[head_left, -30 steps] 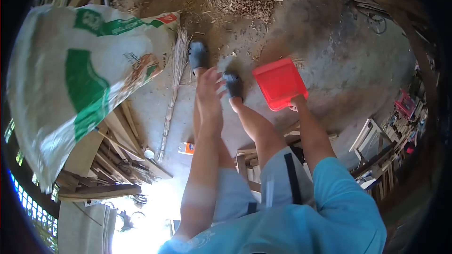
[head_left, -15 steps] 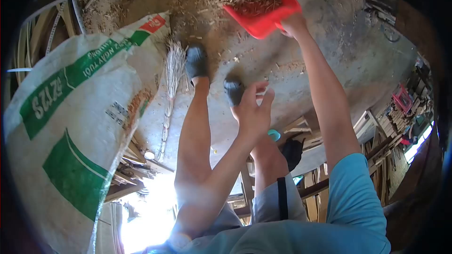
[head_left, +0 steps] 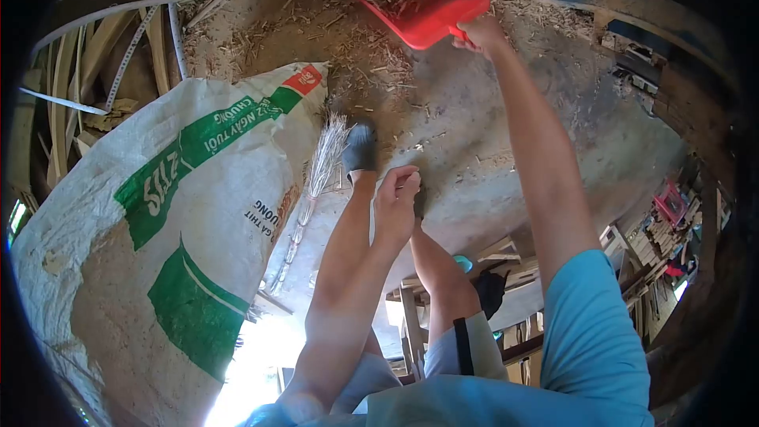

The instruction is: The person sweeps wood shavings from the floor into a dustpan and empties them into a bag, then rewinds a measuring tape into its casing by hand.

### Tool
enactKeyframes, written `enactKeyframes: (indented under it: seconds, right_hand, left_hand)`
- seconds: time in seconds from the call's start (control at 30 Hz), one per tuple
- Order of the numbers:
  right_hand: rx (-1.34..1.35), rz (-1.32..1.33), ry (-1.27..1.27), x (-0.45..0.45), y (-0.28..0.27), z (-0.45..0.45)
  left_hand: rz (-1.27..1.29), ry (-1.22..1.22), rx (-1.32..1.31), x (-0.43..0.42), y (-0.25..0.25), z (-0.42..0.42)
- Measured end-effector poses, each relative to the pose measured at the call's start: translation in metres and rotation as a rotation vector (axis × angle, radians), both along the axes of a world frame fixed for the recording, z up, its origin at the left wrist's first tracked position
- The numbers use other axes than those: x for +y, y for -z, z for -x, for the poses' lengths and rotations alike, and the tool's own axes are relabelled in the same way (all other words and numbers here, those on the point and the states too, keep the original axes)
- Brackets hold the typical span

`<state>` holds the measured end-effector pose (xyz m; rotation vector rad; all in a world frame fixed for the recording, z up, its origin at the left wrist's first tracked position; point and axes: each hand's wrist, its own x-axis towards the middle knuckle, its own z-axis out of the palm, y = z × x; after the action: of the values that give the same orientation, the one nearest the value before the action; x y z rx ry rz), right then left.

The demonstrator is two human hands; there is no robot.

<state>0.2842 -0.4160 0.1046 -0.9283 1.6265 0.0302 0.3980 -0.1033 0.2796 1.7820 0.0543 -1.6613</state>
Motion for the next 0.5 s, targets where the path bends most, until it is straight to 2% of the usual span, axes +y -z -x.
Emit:
enactKeyframes:
  seconds: [0.07, 0.17, 0.27, 0.33, 0.37, 0.43, 0.5]
  right_hand:
    - [0.048, -0.028, 0.006, 0.015, 0.018, 0.022]
    - [-0.076, -0.162, 0.166, 0.049, 0.019, 0.046]
    - [-0.25, -0.179, 0.259, 0.08, 0.037, 0.066]
    - [-0.252, -0.101, 0.33, 0.107, 0.041, 0.064]
    - [-0.255, -0.058, 0.362, 0.116, 0.039, 0.059]
    - [-0.334, -0.078, 0.39, 0.137, 0.03, 0.06]
    - [-0.341, -0.043, 0.44, 0.162, -0.008, 0.059]
  left_hand:
    - [-0.002, -0.019, -0.013, 0.004, 0.004, -0.007]
    - [-0.008, -0.047, -0.007, 0.005, -0.002, -0.008]
    - [0.013, 0.0, 0.009, 0.012, -0.003, -0.007]
    - [0.039, 0.066, 0.036, 0.018, 0.0, -0.009]
    - [0.016, 0.098, 0.035, 0.019, 0.001, -0.012]
    - [0.071, 0.008, -0.005, 0.034, 0.014, -0.014]
    - [0.052, -0.015, -0.071, 0.075, 0.012, -0.009]
